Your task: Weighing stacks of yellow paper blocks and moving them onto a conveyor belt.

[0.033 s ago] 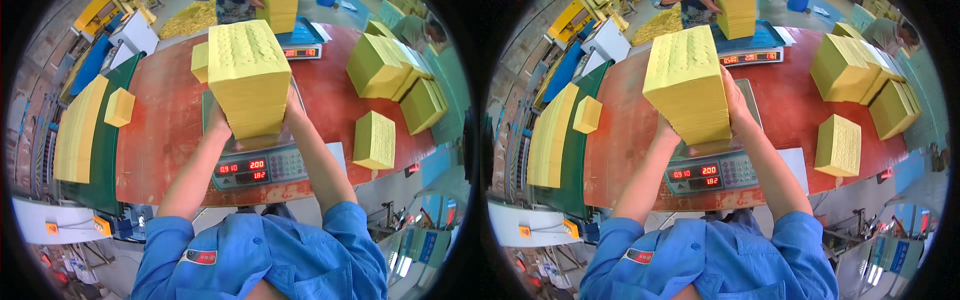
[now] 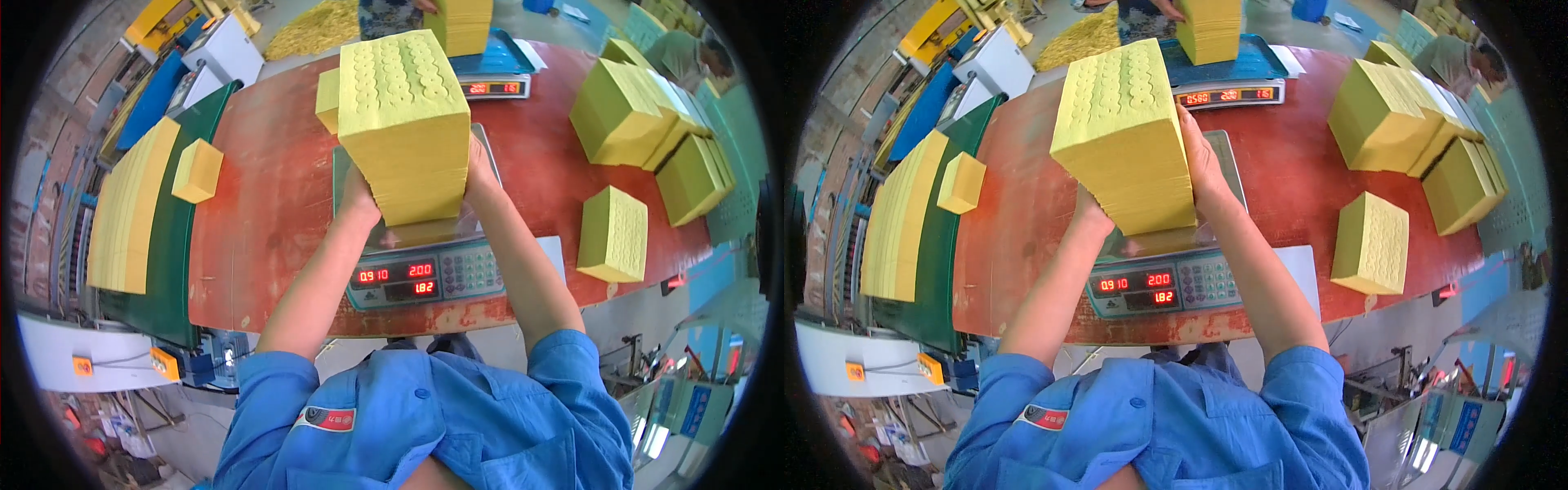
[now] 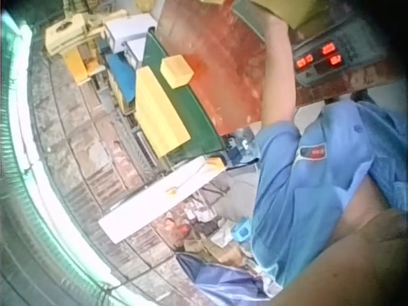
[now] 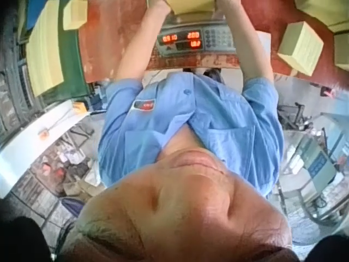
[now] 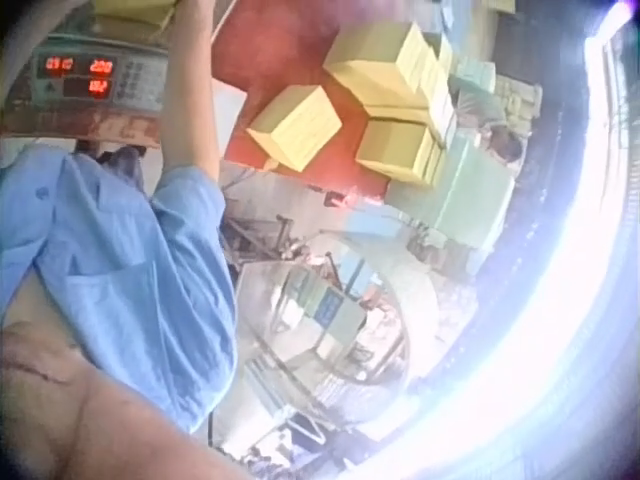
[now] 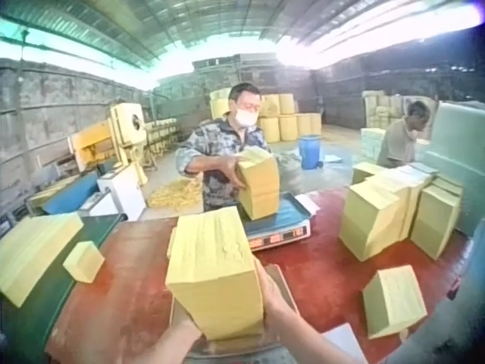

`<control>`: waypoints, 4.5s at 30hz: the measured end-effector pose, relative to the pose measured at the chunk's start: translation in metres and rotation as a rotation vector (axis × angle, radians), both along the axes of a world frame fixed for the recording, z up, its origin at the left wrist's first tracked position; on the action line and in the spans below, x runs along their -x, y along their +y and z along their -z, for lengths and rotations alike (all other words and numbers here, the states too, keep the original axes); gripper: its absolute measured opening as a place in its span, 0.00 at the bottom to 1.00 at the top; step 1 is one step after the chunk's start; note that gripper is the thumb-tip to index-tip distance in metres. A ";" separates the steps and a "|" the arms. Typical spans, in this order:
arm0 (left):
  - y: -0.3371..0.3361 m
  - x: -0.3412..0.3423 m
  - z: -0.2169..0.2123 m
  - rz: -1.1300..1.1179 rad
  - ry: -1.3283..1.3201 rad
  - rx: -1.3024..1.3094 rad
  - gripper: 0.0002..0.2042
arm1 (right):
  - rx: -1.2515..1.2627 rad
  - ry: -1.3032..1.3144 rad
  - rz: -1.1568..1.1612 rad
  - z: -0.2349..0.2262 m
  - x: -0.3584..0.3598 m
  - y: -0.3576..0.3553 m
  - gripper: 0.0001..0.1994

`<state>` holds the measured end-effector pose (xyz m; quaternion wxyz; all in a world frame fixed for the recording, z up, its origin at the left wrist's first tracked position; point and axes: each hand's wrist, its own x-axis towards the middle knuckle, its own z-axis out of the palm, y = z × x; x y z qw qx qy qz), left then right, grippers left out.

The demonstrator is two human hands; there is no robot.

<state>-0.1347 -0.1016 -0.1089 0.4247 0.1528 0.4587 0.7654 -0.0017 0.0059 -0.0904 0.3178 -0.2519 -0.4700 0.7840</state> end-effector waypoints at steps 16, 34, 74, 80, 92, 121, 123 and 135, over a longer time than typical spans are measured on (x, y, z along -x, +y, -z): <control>-0.209 -0.001 0.059 -0.784 0.854 0.620 0.27 | -0.108 0.043 0.026 0.027 -0.141 -0.065 0.18; -0.468 -0.061 0.159 -0.757 0.420 0.829 0.29 | 0.293 -0.169 -0.211 0.102 -0.201 -0.305 0.10; 0.104 -0.367 -0.005 0.585 1.799 -0.244 0.16 | 0.351 -0.136 0.189 0.120 -0.411 -0.148 0.13; 0.105 -0.368 -0.005 0.631 1.789 -0.246 0.10 | 0.331 -0.148 0.146 0.124 -0.423 -0.139 0.12; 0.076 -0.376 -0.016 0.363 1.783 -0.376 0.04 | 0.287 -0.104 0.202 0.105 -0.431 -0.130 0.14; -0.054 -0.048 -0.218 0.013 0.934 0.155 0.13 | -0.595 0.065 0.019 -0.173 -0.110 -0.029 0.23; -0.030 -0.004 -0.220 0.045 0.955 0.186 0.13 | -0.566 0.044 0.002 -0.168 -0.072 0.001 0.24; -0.005 0.050 -0.180 0.269 0.893 0.418 0.14 | -0.603 -0.173 0.073 -0.137 -0.037 0.012 0.22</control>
